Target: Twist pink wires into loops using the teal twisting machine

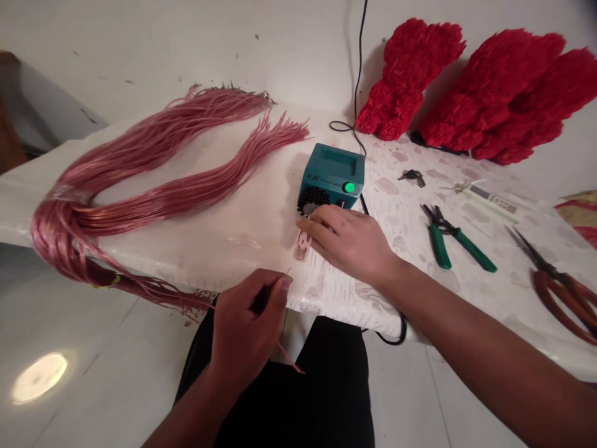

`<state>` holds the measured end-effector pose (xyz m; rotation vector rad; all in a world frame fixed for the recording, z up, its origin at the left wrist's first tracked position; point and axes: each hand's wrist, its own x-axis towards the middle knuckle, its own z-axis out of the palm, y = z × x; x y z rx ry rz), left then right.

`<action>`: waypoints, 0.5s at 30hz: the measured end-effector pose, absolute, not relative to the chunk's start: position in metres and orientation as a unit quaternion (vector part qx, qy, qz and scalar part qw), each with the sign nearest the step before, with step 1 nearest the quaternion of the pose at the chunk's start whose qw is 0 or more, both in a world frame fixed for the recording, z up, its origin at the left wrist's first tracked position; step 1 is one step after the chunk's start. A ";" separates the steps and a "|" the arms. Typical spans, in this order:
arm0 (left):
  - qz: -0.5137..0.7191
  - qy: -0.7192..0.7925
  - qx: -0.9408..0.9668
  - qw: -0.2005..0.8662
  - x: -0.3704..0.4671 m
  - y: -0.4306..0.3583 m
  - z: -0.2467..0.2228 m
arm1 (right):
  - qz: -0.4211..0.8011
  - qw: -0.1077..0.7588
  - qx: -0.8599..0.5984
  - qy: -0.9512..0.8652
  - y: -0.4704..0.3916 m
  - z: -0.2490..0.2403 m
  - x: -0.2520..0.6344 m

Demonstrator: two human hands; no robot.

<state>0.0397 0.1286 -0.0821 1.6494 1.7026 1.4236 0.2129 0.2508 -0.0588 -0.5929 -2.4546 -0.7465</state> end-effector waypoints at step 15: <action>0.465 0.616 0.619 0.146 0.049 0.141 -0.080 | -0.241 0.314 -0.204 -0.896 0.255 -0.067 0.212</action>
